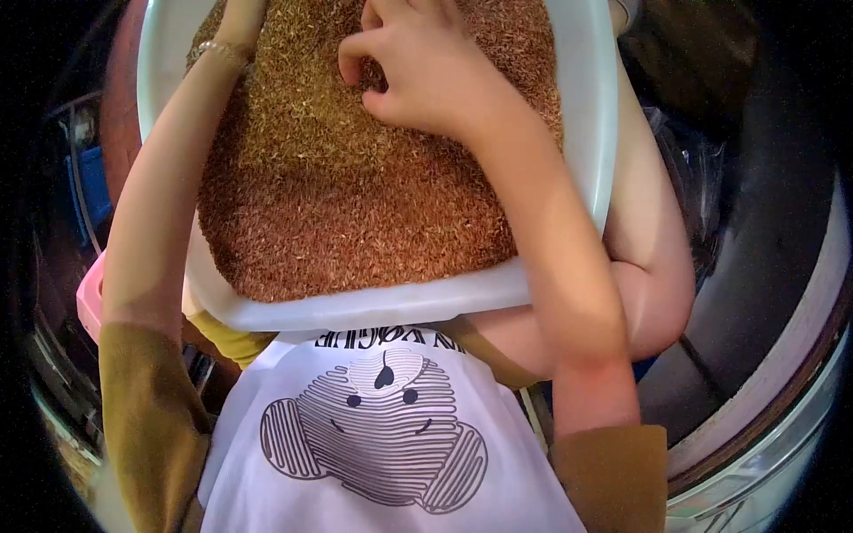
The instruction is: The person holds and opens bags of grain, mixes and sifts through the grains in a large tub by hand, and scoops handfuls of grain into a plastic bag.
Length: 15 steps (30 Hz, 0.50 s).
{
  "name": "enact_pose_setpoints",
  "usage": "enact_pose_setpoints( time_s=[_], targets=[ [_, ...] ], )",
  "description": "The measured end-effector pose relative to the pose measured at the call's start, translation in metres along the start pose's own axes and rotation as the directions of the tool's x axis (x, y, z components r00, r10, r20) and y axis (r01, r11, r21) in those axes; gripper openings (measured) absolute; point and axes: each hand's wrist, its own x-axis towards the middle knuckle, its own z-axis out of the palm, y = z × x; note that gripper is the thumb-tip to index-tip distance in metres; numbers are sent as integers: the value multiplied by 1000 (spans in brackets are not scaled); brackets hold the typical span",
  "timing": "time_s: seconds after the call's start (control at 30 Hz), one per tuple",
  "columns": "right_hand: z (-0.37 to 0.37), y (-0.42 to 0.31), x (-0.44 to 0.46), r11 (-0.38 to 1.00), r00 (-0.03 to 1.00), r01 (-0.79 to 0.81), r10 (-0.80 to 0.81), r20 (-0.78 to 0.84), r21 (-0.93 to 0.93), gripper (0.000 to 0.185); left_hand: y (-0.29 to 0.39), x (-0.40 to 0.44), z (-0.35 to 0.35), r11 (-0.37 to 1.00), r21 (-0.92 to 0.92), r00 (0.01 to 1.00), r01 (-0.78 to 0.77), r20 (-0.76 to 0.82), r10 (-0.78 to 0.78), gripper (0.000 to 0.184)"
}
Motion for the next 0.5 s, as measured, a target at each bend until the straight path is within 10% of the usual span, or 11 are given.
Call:
enact_pose_setpoints(
  time_s=[0.5],
  targets=[
    [22,-12,-43,970,972,-237,236,-17,-53,24,-25,7,-4,977,195,993,-89,-61,102,35]
  ],
)
